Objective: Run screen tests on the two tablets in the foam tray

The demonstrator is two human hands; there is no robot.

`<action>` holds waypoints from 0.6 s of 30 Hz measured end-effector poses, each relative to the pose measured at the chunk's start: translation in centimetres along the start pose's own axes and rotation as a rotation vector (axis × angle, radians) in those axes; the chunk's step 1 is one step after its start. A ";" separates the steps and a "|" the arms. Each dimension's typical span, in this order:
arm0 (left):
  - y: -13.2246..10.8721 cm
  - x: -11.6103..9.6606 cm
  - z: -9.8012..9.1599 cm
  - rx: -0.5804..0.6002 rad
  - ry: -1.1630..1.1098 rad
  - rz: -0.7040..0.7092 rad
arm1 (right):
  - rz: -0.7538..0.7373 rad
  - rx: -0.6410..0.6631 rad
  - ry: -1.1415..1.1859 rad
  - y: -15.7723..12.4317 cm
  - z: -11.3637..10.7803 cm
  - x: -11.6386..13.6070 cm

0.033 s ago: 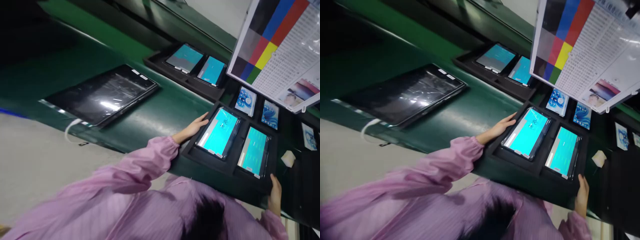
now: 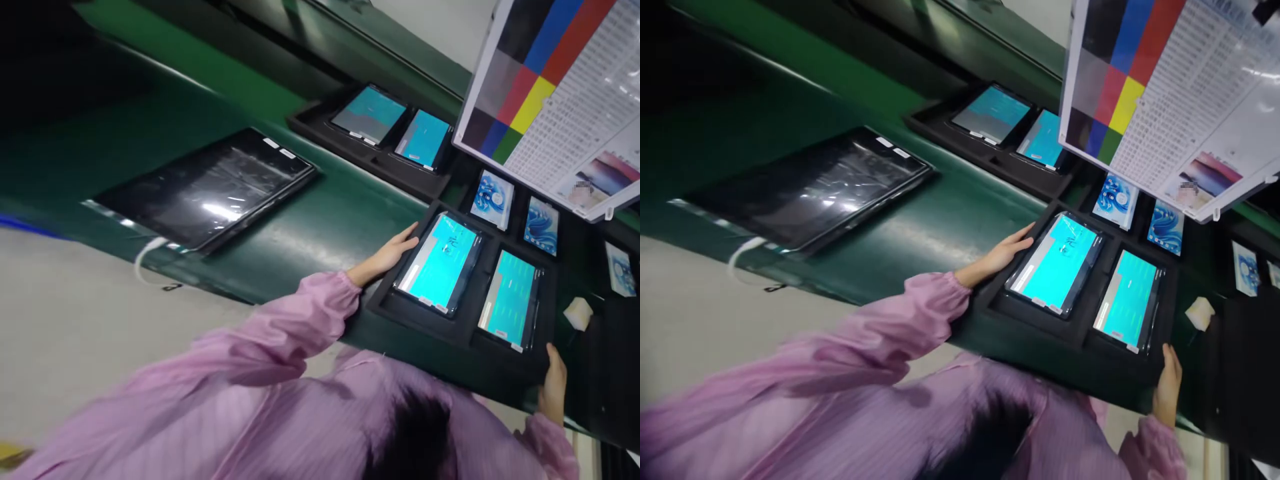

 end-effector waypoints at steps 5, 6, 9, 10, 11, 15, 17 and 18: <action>-3.9 0.3 -1.6 -0.002 0.132 0.064 | -0.141 0.010 -0.308 -0.8 -2.6 0.6; -5.0 0.2 -2.3 -0.008 0.175 0.086 | -0.185 -0.003 -0.343 -1.6 -3.0 1.2; -7.7 -0.8 -3.6 0.021 0.375 0.189 | -0.416 -0.072 -0.454 -4.2 -2.2 4.8; -8.2 -1.0 -3.7 0.038 0.443 0.218 | -0.558 -0.076 -0.522 -5.2 -0.9 6.5; -8.5 -1.1 -3.7 0.048 0.498 0.240 | -0.711 -0.053 -0.593 -6.3 0.9 8.3; -8.2 -0.8 -3.5 -0.005 0.558 0.260 | -1.015 0.118 -0.703 -8.8 8.0 12.5; -7.8 -0.4 -3.4 -0.038 0.576 0.274 | -1.065 0.166 -0.730 -9.1 10.0 13.2; -7.6 -0.3 -3.3 -0.049 0.595 0.292 | -1.081 0.178 -0.745 -9.1 10.4 13.3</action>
Point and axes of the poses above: each hand's wrist, its own y-axis towards the middle knuckle, its own z-axis out of the palm, x = y × z, the point moved 7 cm from there along y, towards the middle knuckle, and after that the axes turned 12 degrees about -y, right-handed, at the moved point
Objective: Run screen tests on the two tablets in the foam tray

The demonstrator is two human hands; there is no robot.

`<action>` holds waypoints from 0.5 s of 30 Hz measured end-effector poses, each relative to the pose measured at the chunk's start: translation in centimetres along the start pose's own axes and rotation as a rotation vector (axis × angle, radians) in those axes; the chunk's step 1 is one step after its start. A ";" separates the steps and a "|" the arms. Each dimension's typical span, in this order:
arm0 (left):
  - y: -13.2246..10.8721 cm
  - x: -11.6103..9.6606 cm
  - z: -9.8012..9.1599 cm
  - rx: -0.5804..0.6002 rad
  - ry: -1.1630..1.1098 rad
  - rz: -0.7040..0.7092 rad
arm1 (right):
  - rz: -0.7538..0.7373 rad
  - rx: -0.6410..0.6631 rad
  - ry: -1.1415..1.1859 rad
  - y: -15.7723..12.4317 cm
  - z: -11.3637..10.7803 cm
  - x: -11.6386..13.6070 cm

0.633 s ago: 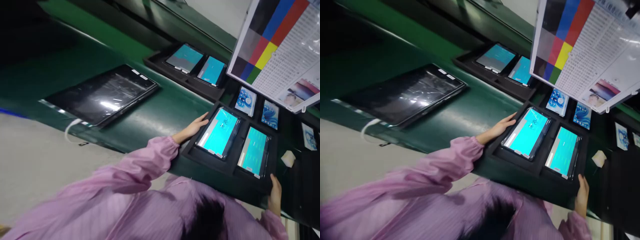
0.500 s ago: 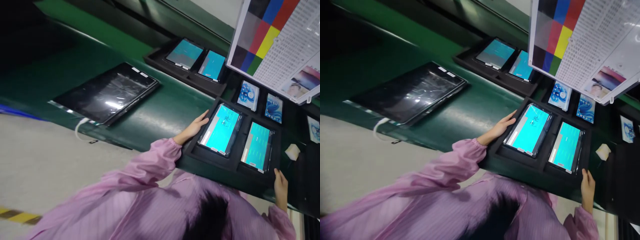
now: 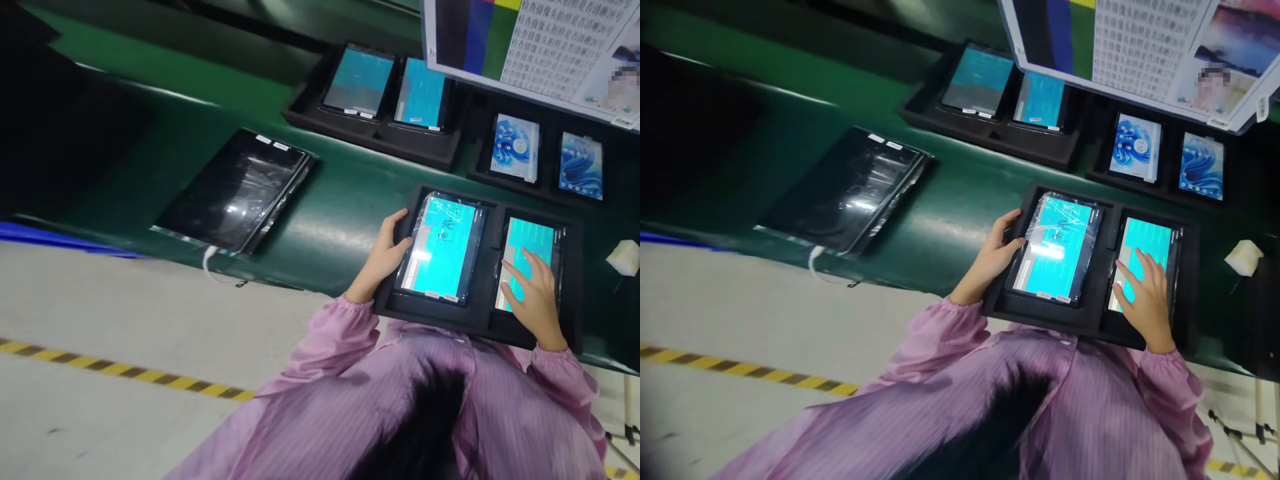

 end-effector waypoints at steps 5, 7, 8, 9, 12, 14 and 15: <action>-0.1 -0.8 0.8 0.014 0.119 0.088 | 0.077 -0.052 -0.043 -1.7 -1.2 -3.0; -0.4 -1.4 1.1 0.041 0.145 0.083 | 0.144 -0.139 -0.026 -3.0 -2.5 -4.5; -0.6 -1.6 1.2 0.056 0.148 0.071 | 0.167 -0.188 -0.012 -3.6 -3.1 -4.9; -0.8 -1.8 1.3 0.075 0.145 0.055 | 0.182 -0.235 0.002 -4.2 -3.7 -5.1; -1.5 -2.1 1.3 0.143 0.108 0.006 | 0.178 -0.327 0.031 -5.5 -4.8 -4.4; -2.2 -2.1 1.1 0.188 0.081 -0.013 | 0.152 -0.344 0.045 -6.0 -5.0 -3.4; -2.5 -2.1 0.9 0.207 0.069 -0.019 | 0.133 -0.341 0.055 -6.1 -5.0 -2.9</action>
Point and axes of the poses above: each hand's wrist, its own y-axis towards the middle knuckle, its own z-axis out of the palm, x = y × z, the point moved 7 cm from there along y, towards the middle knuckle, and after that the axes turned 12 degrees about -y, right-handed, at the moved point
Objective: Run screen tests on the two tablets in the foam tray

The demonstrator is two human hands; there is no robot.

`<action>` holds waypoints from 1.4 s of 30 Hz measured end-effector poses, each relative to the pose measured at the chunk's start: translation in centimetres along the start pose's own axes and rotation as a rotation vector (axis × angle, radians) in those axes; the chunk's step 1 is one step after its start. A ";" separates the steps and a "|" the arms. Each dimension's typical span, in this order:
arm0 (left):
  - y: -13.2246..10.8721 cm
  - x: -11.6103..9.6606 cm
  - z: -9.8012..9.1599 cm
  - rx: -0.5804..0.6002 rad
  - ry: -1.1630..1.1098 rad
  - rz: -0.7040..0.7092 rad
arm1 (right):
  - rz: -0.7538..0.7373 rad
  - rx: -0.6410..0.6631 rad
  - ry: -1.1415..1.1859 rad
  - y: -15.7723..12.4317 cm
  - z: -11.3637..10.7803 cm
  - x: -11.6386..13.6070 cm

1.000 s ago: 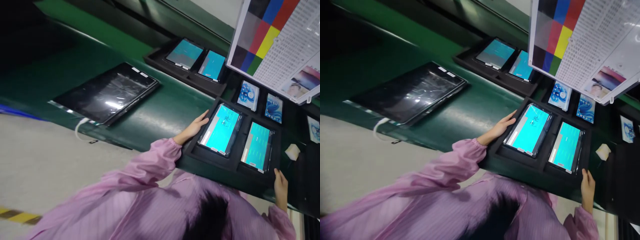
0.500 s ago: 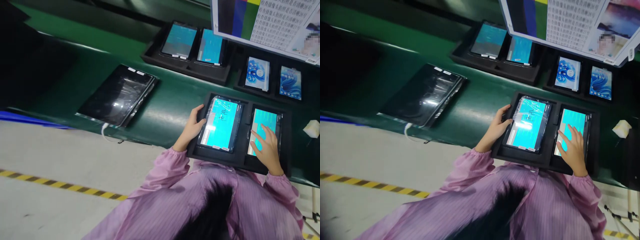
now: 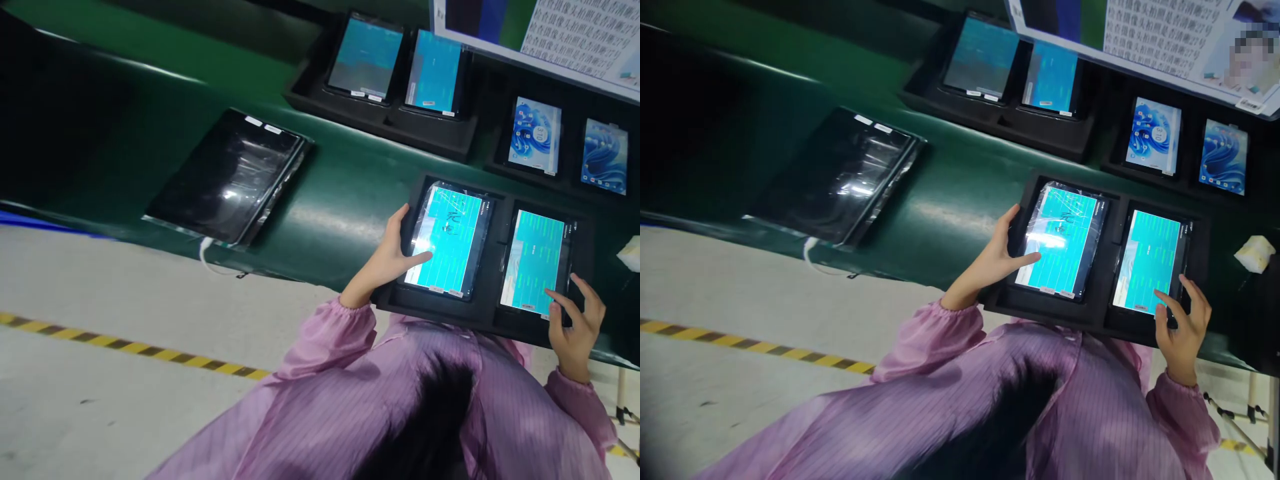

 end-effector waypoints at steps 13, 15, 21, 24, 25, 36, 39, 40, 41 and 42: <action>-2.9 0.6 -0.8 0.154 0.008 0.016 | -0.174 0.221 0.047 -0.6 1.9 2.7; -2.9 0.4 -0.8 0.176 0.019 0.008 | -0.187 0.239 0.042 -0.6 2.0 2.9; -3.0 -0.6 -0.5 0.215 0.022 0.011 | -0.254 0.349 0.031 -0.6 2.9 3.4; -3.0 -1.0 -0.5 0.193 0.011 0.016 | -0.251 0.304 0.082 -0.6 2.5 3.1; -3.0 -1.1 -0.6 0.185 0.011 0.012 | -0.238 0.272 0.096 -0.5 2.3 3.0; -2.9 -1.0 -1.1 0.194 0.070 -0.007 | -0.101 0.066 0.065 -1.0 0.7 2.0; -2.9 -5.0 -1.5 0.128 0.065 0.046 | -0.054 0.043 0.056 -1.1 0.5 1.7; -3.0 -6.8 -1.3 0.127 0.038 0.059 | -0.047 0.037 0.057 -1.1 0.4 1.6; -3.2 -8.7 -1.0 0.150 -0.013 0.060 | -0.045 0.032 0.060 -1.1 0.4 1.6; -3.4 -10.4 -0.4 0.197 -0.085 0.052 | -0.044 0.029 0.065 -1.1 0.3 1.6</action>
Point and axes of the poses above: each hand's wrist, its own y-axis towards the middle knuckle, its own z-axis out of the palm, x = y × z, the point moved 7 cm from there along y, towards the middle knuckle, and after that the axes turned 12 degrees about -y, right-handed, at the moved point
